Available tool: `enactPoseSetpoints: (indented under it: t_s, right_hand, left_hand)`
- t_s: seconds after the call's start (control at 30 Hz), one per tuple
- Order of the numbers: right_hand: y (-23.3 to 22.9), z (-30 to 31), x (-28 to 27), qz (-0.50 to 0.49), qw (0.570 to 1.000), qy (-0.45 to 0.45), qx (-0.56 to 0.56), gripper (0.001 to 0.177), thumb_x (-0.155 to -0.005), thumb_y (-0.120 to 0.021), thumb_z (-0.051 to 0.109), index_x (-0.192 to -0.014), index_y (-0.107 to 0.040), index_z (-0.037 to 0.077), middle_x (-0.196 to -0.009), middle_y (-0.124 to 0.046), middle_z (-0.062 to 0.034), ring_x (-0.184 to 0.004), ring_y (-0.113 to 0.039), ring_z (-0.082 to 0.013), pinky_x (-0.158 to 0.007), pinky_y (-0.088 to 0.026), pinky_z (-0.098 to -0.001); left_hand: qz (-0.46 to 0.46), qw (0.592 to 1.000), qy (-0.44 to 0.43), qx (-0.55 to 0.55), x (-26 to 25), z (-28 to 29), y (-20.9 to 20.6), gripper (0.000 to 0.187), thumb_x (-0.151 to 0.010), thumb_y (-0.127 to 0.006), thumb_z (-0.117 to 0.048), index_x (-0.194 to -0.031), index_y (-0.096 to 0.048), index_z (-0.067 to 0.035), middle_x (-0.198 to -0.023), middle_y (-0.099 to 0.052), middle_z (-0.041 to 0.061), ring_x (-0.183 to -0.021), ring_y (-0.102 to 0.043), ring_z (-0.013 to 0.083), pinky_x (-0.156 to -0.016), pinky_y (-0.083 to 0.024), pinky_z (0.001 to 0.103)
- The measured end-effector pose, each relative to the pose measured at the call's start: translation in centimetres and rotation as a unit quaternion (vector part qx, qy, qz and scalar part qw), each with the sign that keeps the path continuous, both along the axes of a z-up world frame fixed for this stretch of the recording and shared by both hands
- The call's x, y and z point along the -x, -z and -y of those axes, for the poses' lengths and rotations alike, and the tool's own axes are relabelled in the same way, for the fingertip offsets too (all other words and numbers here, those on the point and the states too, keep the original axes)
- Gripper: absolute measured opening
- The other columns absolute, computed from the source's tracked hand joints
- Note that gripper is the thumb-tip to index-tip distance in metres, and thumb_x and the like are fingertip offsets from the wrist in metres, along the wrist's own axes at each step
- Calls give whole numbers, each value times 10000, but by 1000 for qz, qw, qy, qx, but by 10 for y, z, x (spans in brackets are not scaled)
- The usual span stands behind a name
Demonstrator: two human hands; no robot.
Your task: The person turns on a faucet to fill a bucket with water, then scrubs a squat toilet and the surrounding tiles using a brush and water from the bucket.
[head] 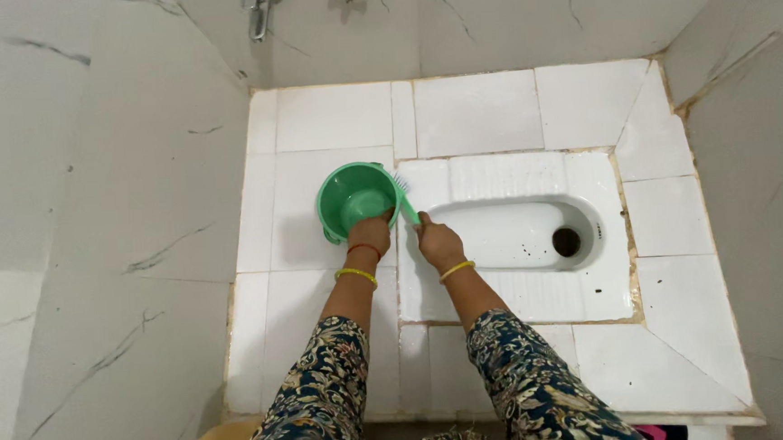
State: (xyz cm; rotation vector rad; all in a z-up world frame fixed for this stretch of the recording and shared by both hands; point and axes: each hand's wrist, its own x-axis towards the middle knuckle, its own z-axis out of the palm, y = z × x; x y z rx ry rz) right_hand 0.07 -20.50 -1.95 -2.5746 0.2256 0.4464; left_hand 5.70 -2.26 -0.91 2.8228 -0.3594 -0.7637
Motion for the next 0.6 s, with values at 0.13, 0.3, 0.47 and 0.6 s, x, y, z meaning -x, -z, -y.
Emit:
enactPoseSetpoints:
  t_s: [0.13, 0.3, 0.47, 0.6]
  right_hand:
    - [-18, 48, 2, -26, 997, 9, 75, 414, -1066, -380, 334, -1422, -501, 161, -931, -746, -213, -884, -719, -407, -784, -558, -552]
    - [-31, 62, 5, -42, 995, 77, 44, 389, -1084, -375, 352, -1358, -532, 125, -939, -749, -227, -893, -716, -439, -789, -548, -575]
    - [-22, 17, 71, -26, 999, -6, -33, 450, -1067, -392, 404, -1419, -509, 149, -918, -730, -272, -883, -703, -476, -821, -538, -581]
    - [-36, 56, 81, -88, 994, -54, 40, 480, -1063, -345, 431, -1462, -464, 192, -941, -738, -242, -888, -712, -449, -814, -550, -580]
  left_hand:
    - [61, 997, -42, 24, 10, -10, 17, 541, -949, -476, -45, -1440, -564, -254, -1173, -719, 185, -1036, -702, 383, -877, -579, 486]
    - [57, 997, -43, 5, 39, -56, 13, 436, -947, -473, -62, -1333, -637, -182, -1125, -726, 200, -1001, -704, 400, -855, -579, 503]
    - [67, 995, -69, 14, 67, -100, 4, 412, -959, -454, -89, -1294, -673, -185, -1101, -724, 219, -984, -699, 418, -871, -564, 520]
    - [55, 996, -77, 1, 87, -120, 4, 353, -971, -475, -117, -1251, -688, -148, -1146, -717, 211, -1025, -693, 414, -881, -567, 512]
